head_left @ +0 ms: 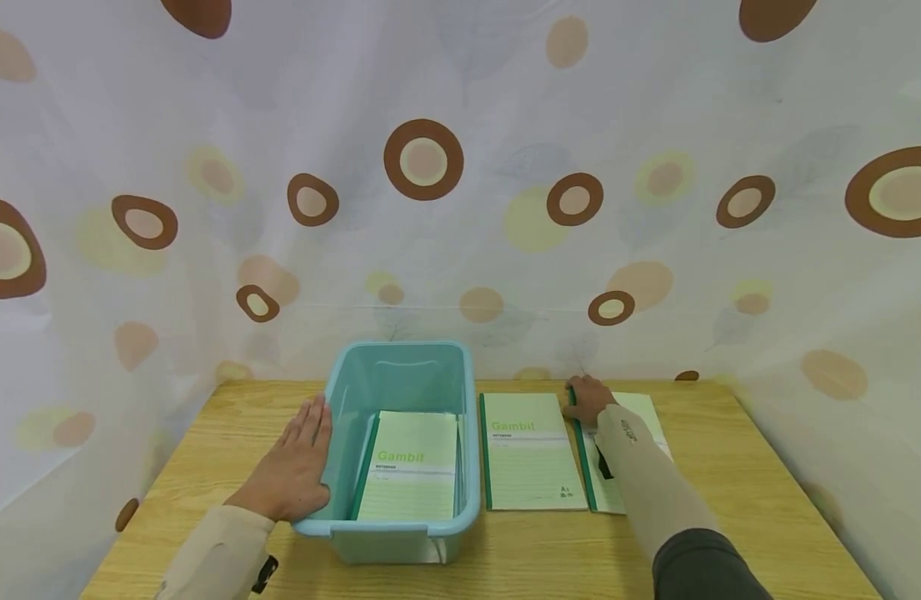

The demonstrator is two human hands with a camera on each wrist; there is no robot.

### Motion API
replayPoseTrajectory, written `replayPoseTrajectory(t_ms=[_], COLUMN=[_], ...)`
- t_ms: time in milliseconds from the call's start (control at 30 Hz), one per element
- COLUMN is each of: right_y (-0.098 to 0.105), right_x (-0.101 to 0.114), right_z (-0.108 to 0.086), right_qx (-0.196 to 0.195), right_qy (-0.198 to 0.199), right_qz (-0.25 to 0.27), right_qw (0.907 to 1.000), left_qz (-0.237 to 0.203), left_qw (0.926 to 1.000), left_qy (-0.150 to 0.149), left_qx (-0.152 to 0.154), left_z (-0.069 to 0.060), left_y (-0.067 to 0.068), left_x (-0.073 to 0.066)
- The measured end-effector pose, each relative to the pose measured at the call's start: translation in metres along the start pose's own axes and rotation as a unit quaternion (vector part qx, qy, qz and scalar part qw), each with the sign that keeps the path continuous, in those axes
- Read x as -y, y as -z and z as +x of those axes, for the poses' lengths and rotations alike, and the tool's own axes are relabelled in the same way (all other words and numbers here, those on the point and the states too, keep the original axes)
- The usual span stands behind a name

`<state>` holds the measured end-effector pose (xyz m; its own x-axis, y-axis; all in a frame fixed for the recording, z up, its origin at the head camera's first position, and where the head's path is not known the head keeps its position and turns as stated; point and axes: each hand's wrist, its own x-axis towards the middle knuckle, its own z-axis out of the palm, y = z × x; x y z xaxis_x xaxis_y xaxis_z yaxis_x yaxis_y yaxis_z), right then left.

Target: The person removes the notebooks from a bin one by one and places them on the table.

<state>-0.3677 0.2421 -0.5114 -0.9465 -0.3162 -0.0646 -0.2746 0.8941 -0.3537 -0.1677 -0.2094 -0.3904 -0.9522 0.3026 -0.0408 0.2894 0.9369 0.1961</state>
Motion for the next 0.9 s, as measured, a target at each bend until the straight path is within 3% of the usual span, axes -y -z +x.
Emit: replayPoseTrajectory(t_ms=[133,233,467,633,900], right_y=[0.004,0.008,0.019,0.041,0.086], right_x=[0.003,0.007,0.027,0.065,0.141], right_z=[-0.002,-0.001,0.006,-0.003,-0.015], right_qx=[0.013,-0.006,-0.096,-0.102,-0.096], right_qy=[-0.033,-0.039,0.03,0.082,0.152], right_qz=[0.047,0.068,0.095,0.168,0.189], right_qw=[0.9982,0.9969,0.9904,0.977,0.9655], left_qz=[-0.003,0.001,0.0,-0.004,-0.001], left_qw=[1.0,1.0,1.0,0.9999,1.0], left_qy=[-0.001,0.001,0.005,0.008,0.007], left_qx=[0.006,0.004,0.003,0.008,0.004], left_z=[0.002,0.004,0.006,0.004,0.007], left_y=[0.0,0.0,0.002,0.002,0.003], left_x=[-0.002,-0.003,-0.005,-0.006,-0.004])
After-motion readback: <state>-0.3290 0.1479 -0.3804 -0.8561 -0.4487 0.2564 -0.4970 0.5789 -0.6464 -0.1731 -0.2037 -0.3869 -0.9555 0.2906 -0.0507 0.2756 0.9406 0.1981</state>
